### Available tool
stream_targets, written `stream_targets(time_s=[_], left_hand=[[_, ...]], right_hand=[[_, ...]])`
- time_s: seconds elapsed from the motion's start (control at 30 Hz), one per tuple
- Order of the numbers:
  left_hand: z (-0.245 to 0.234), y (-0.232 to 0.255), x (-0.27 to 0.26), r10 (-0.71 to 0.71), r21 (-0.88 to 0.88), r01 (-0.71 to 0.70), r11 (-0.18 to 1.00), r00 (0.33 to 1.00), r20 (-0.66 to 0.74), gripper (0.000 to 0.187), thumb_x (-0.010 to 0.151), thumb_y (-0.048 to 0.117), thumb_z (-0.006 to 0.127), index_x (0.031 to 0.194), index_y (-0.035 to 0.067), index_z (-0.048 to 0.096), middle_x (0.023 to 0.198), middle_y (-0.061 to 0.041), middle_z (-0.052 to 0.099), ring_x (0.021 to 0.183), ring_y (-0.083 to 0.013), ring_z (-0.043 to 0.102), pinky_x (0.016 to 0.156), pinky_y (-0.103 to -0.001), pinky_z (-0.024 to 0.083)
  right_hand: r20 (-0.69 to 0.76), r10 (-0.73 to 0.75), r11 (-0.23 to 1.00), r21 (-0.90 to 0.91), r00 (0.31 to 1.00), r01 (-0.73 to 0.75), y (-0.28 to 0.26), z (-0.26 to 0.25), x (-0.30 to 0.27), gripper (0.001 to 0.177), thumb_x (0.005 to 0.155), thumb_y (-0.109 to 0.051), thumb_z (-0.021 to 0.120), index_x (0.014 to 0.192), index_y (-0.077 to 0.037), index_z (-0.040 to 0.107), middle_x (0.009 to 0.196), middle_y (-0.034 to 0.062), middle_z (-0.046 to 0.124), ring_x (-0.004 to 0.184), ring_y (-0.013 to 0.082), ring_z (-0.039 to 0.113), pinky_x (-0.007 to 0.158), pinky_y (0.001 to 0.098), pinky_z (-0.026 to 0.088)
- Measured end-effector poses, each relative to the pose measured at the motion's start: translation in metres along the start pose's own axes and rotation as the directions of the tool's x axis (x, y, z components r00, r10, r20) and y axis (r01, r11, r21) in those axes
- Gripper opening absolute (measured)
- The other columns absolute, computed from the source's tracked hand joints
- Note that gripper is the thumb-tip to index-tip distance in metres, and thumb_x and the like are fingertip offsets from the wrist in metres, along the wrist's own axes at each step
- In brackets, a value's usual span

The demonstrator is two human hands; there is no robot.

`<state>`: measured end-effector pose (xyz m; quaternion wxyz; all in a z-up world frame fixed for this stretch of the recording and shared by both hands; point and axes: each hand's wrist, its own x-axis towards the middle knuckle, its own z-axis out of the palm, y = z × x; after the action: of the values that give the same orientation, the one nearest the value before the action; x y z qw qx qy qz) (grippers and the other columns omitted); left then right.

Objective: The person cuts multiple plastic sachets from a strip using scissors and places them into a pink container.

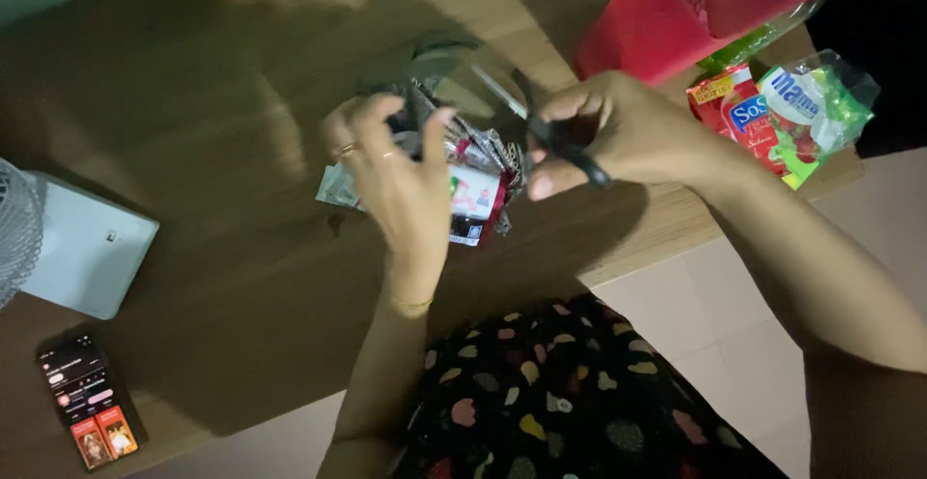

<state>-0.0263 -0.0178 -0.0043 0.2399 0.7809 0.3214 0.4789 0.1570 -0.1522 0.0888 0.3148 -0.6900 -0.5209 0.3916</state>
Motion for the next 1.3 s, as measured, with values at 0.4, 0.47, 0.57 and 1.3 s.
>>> stream_targets(time_s=[0.4,0.47,0.57,1.3], left_hand=[[-0.042,0.003,0.008,0.016,-0.077,-0.019,0.997,0.999,-0.031,0.008,0.103,0.002,0.069,0.106,0.005,0.063,0.111,-0.009,0.072,0.106,-0.0257,0.069,0.095,-0.039,0.055],[-0.035,0.01,0.007,-0.001,-0.139,-0.003,0.99,1.0,-0.03,0.007,0.104,0.003,0.068,0.107,0.004,0.062,0.11,-0.009,0.072,0.105,-0.0249,0.069,0.095,-0.038,0.055],[-0.022,0.023,0.009,-0.003,-0.257,-0.003,0.966,1.0,-0.022,0.005,0.106,0.003,0.066,0.108,0.004,0.061,0.11,-0.008,0.071,0.103,-0.0229,0.07,0.093,-0.035,0.055],[0.019,0.066,0.01,-0.196,-0.859,0.163,0.485,0.978,0.075,0.011,0.11,0.009,0.055,0.111,0.0,0.049,0.103,-0.005,0.055,0.098,-0.019,0.073,0.092,-0.034,0.061]], right_hand=[[0.163,0.017,0.998,-0.057,0.987,-0.008,-0.03,0.02,-0.002,0.042,0.07,-0.038,0.092,0.087,-0.003,0.074,0.074,0.0016,0.065,0.07,0.0107,0.06,0.062,0.0283,0.047],[0.164,0.04,0.999,-0.036,0.986,-0.034,-0.03,0.025,-0.004,0.04,0.069,-0.036,0.092,0.09,-0.006,0.076,0.072,0.0008,0.067,0.066,0.0104,0.058,0.059,0.0278,0.046],[0.168,0.118,0.989,0.067,0.979,-0.131,-0.021,0.027,-0.009,0.04,0.071,-0.038,0.089,0.087,-0.004,0.076,0.066,0.0029,0.067,0.057,0.0112,0.058,0.053,0.0273,0.045],[-0.696,-0.284,0.958,-0.232,0.66,0.168,0.001,0.039,-0.03,0.025,0.089,0.009,0.076,0.111,-0.001,0.069,0.099,0.0037,0.066,0.093,0.0093,0.064,0.071,0.0216,0.054]])
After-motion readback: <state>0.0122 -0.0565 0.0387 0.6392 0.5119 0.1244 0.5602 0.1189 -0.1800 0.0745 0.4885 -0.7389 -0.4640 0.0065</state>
